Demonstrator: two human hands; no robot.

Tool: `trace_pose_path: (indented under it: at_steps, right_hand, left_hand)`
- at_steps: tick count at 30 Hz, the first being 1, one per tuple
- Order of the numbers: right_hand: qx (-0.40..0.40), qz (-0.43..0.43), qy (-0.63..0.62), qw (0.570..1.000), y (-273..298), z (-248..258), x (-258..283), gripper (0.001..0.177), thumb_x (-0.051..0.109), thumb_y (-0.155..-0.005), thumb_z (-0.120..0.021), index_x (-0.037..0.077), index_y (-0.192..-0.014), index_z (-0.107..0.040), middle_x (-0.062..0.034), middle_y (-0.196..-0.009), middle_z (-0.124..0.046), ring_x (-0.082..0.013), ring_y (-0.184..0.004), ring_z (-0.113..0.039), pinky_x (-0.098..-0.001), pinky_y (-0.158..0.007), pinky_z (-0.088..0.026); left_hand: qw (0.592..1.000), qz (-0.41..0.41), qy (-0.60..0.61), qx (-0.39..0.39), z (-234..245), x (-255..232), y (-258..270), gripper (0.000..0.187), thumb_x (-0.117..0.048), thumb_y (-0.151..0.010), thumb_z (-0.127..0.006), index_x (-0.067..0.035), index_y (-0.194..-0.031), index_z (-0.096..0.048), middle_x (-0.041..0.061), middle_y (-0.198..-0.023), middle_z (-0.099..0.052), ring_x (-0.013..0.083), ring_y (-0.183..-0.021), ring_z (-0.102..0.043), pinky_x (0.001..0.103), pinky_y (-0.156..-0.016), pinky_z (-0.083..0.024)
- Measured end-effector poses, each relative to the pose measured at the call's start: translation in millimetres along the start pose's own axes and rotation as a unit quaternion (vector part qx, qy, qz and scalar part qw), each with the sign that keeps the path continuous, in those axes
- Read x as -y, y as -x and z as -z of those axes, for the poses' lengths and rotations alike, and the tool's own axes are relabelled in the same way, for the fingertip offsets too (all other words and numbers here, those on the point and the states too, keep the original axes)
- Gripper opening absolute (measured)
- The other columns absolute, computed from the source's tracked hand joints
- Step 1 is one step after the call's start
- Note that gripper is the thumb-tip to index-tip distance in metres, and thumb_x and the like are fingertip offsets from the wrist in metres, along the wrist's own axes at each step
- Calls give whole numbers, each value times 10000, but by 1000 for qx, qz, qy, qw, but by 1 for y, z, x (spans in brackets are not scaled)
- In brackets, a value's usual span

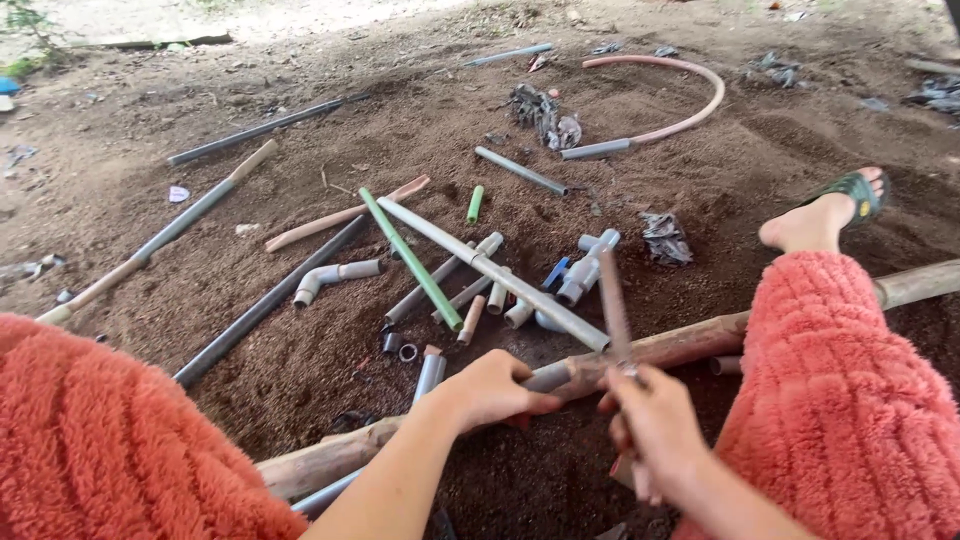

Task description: Sawing a PVC pipe using a handheld hacksaw blade while sitting on a dirt floor.

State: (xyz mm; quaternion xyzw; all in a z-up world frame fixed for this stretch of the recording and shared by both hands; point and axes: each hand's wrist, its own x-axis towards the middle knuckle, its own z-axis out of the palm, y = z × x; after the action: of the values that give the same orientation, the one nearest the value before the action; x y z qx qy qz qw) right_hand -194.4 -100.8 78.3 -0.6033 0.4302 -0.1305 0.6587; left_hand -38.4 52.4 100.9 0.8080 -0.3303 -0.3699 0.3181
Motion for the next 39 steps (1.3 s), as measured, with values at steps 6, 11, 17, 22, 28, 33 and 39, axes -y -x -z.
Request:
trace_pose_path:
  at_steps: [6, 11, 17, 22, 28, 33, 39]
  right_hand:
    - [101, -3, -174, 980, -28, 11, -2, 384, 352, -1089, -621, -29, -1125, -656, -155, -954, -659, -127, -538, -350, -262, -432, -223]
    - [110, -17, -113, 987, -15, 1, 4, 422, 351, -1080, -607, -42, -1169, -730, -128, -888, -589, -156, -552, -384, -295, -433, -214]
    - [147, -28, -137, 979, -21, -1, -7, 425, 440, -1073, -644, 28, -973, -673, -73, -669, -509, -127, -488, -373, -278, -405, -213]
    - [149, -42, -161, 975, -27, 4, -8, 485, 511, -1048, -664, 55, -886, -640, -61, -551, -448, -134, -449, -351, -279, -407, -194]
    - [137, -42, -166, 976, -25, 9, -6, 497, 512, -1055, -672, 53, -870, -629, -69, -564, -454, -135, -458, -353, -285, -405, -203]
    - [140, -32, -173, 974, -24, 11, -7, 484, 483, -1095, -588, 18, -983, -660, -126, -692, -550, -129, -471, -330, -280, -405, -185]
    - [151, -32, -169, 974, -3, 4, 3, 387, 318, -1044, -662, -63, -1092, -710, -167, -1023, -735, -116, -477, -344, -266, -391, -216]
  left_hand:
    - [999, 16, -36, 14, -19, -18, 18, 588, -622, -930, -646, -49, -823, -727, 64, -706, -686, 152, -623, -643, 287, -621, -519]
    - [996, 43, 73, -31, -25, -33, 29, 634, -630, -856, -703, -3, -830, -797, 61, -748, -718, 146, -564, -592, 278, -567, -503]
    - [986, 61, 141, -72, -27, -37, 32, 589, -570, -837, -793, 14, -763, -783, 66, -693, -707, 129, -520, -556, 256, -503, -445]
    - [986, 78, 107, -102, -27, -52, 36, 598, -617, -808, -813, -29, -707, -781, 34, -638, -690, 123, -497, -550, 268, -509, -434]
    - [988, 102, 39, -104, -30, -58, 32, 609, -718, -799, -760, -120, -690, -789, -30, -615, -672, 104, -516, -558, 254, -565, -447]
    - [991, 62, 68, -93, -27, -51, 30, 608, -667, -835, -740, -72, -722, -788, 5, -669, -704, 116, -545, -585, 259, -570, -472]
    - [998, 7, 62, 18, -10, -11, 13, 444, -263, -799, -827, 15, -1146, -827, 68, -828, -735, 136, -718, -628, 245, -712, -489]
